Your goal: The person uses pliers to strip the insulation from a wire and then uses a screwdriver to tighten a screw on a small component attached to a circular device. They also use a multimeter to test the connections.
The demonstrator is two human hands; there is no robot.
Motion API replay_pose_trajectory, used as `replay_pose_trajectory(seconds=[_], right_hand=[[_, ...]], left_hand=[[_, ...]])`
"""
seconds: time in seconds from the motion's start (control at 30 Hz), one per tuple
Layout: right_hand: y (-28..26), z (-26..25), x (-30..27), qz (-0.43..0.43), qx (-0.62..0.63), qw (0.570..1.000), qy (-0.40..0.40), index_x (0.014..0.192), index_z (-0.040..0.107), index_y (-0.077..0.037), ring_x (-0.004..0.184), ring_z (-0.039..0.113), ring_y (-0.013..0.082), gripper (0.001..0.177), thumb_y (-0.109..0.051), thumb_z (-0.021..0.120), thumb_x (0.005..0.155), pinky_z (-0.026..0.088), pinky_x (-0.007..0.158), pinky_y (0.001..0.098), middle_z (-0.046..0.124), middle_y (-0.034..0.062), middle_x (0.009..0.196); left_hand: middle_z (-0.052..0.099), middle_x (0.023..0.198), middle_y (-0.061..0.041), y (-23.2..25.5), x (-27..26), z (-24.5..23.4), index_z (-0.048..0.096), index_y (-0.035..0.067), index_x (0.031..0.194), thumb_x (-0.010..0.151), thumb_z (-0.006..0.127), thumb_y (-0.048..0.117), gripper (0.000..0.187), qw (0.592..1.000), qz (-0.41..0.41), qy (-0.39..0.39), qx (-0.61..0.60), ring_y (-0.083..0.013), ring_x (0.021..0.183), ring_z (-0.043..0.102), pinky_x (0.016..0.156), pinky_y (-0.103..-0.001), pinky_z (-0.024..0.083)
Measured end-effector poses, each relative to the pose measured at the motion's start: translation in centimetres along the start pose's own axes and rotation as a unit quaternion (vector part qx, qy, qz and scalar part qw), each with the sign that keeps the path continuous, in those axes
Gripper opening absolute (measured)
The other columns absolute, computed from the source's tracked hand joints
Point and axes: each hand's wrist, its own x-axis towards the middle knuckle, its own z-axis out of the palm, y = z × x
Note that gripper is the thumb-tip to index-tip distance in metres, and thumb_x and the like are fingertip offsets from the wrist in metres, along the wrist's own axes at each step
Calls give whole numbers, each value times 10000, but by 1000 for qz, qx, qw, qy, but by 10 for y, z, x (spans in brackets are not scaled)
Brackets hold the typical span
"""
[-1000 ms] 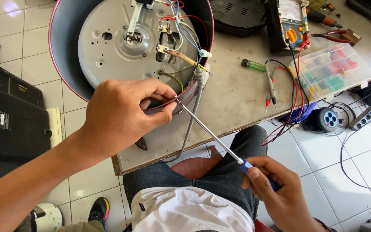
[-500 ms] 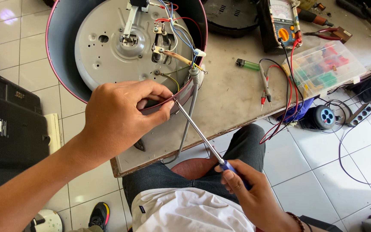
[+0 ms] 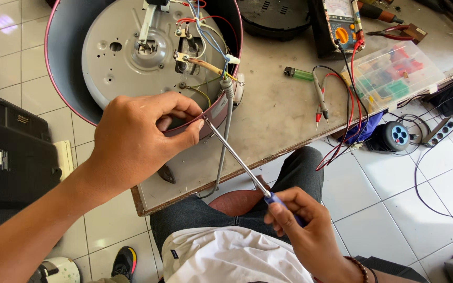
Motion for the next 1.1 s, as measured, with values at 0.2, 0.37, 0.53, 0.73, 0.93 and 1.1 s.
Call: replay_pose_trajectory(seconds=[0.2, 0.37, 0.53, 0.73, 0.93, 1.1], right_hand=[[15, -2, -1, 9, 47, 996, -71, 1158, 798, 30, 528, 538, 168, 411, -330, 598, 1154, 369, 422, 305, 776, 199, 725], [7, 5, -5, 72, 105, 992, -2, 1047, 665, -20, 620, 481, 151, 319, 104, 937, 936, 385, 484, 332, 643, 90, 863], [8, -3, -2, 11, 24, 999, -29, 1075, 849, 47, 601, 675, 207, 203, -146, 809, 1027, 587, 568, 345, 774, 131, 767], [7, 0, -6, 77, 103, 989, -77, 1220, 818, 84, 542, 471, 182, 402, -274, 737, 1055, 348, 391, 308, 641, 167, 717], [4, -3, 1, 40, 27, 997, -52, 1075, 811, 12, 756, 679, 190, 226, -200, 859, 1012, 592, 714, 344, 737, 92, 842], [-9, 1, 0, 117, 17, 989, -88, 1255, 999, 103, 625, 584, 199, 691, -414, 559, 1124, 431, 570, 333, 699, 129, 679]], left_hand=[[677, 626, 71, 7, 6, -8, 869, 252, 1050, 978, 845, 301, 91, 998, -36, -41, -42, -97, 555, 568, 621, -310, 485], [873, 855, 121, 11, 13, -13, 853, 235, 1021, 939, 833, 280, 95, 992, -68, -78, -74, -116, 540, 434, 601, -295, 464], [824, 784, 107, 11, 11, -14, 855, 224, 1028, 952, 827, 259, 88, 994, -52, -68, -67, -113, 558, 439, 611, -299, 461], [833, 811, 102, 12, 11, -14, 850, 210, 1035, 969, 829, 242, 76, 994, -35, -69, -74, -119, 573, 443, 624, -297, 465], [831, 823, 101, 11, 10, -14, 849, 194, 1036, 982, 826, 225, 66, 995, -25, -64, -76, -115, 575, 442, 626, -292, 461], [807, 791, 101, 11, 9, -15, 854, 195, 1050, 988, 829, 213, 69, 995, -28, -65, -76, -109, 581, 442, 626, -289, 460]])
